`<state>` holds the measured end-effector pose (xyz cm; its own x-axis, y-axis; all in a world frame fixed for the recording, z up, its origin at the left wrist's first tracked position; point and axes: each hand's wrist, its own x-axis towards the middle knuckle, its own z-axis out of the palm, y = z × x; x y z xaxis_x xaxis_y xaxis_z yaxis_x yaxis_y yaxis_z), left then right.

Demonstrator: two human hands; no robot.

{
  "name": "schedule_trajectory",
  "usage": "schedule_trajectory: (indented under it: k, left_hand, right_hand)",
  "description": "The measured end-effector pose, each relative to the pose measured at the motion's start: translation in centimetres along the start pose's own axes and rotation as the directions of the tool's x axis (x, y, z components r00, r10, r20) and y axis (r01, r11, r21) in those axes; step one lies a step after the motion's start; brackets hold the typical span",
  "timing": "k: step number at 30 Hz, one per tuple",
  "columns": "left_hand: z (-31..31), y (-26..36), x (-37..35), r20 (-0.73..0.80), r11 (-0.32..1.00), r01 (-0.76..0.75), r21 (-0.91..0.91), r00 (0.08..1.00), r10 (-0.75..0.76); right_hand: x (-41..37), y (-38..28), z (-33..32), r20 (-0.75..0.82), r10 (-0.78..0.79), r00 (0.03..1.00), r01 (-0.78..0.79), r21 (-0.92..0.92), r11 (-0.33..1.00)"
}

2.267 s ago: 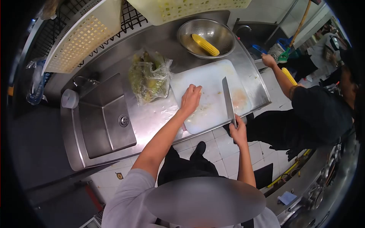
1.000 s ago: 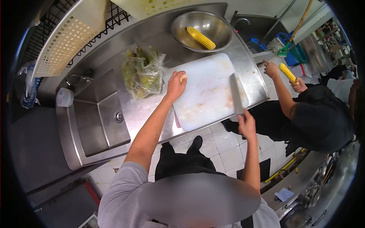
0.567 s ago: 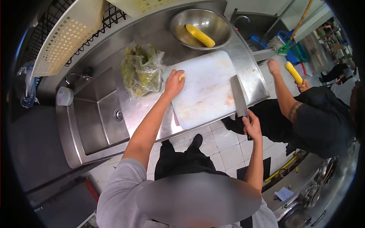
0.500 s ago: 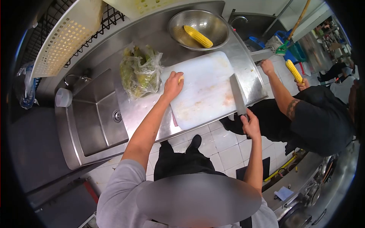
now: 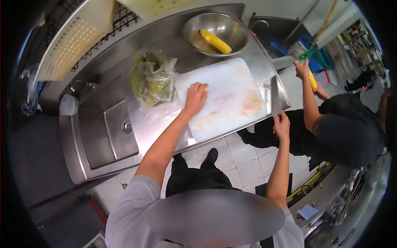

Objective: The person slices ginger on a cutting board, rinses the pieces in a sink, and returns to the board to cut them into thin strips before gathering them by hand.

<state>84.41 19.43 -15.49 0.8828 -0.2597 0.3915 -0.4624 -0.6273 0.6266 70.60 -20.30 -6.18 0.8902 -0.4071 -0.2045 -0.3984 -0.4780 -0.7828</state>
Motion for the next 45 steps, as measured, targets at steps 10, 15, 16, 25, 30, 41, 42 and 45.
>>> schedule_trajectory:
  k: [10, 15, 16, 25, 30, 41, 42, 45]
  left_hand:
    - [-12.4, 2.8, -4.0, -0.15, 0.993, -0.122, -0.003, 0.981, 0.12]
    - [-30.7, -12.2, -7.4, -0.424, 0.902, 0.36, 0.238, 0.874, -0.236]
    - [-33.7, -17.8, -7.9, -0.445, 0.8, 0.432, 0.417, 0.864, -0.235]
    - [-46.4, -41.0, -7.0, -0.063, 0.466, 0.241, 0.851, 0.929, -0.366]
    - [-48.5, -40.4, -10.2, 0.106, 0.682, 0.307, 0.664, 0.864, -0.492]
    - [-58.2, -38.4, -21.1, -0.075, 0.682, 0.687, -0.251, 0.689, -0.721]
    - [-58.1, -38.3, -21.3, -0.1, 0.677, 0.656, -0.335, 0.689, -0.717]
    - [-57.0, -38.1, -20.6, -0.132, 0.625, 0.534, -0.569, 0.691, -0.711]
  right_hand:
    - [-13.0, -7.9, 5.6, 0.181, -0.2, 0.963, 0.129, 0.343, 0.931]
    - [-17.2, -13.0, 11.3, 0.391, -0.246, 0.887, 0.093, 0.372, 0.924]
    - [-17.3, -13.8, 13.1, 0.453, -0.279, 0.847, 0.12, 0.348, 0.93]
    - [-17.4, -32.5, 41.2, 0.744, -0.494, 0.449, 0.726, 0.018, 0.687]
    - [-17.6, -36.1, 56.2, 0.751, -0.493, 0.439, 0.846, -0.161, 0.508]
    - [-18.9, -44.2, 67.4, 0.795, -0.515, 0.321, 0.947, -0.249, 0.205]
    - [-19.1, -44.4, 66.7, 0.795, -0.511, 0.327, 0.944, -0.252, 0.213]
    - [-18.4, -42.3, 63.3, 0.775, -0.533, 0.338, 0.94, -0.256, 0.224]
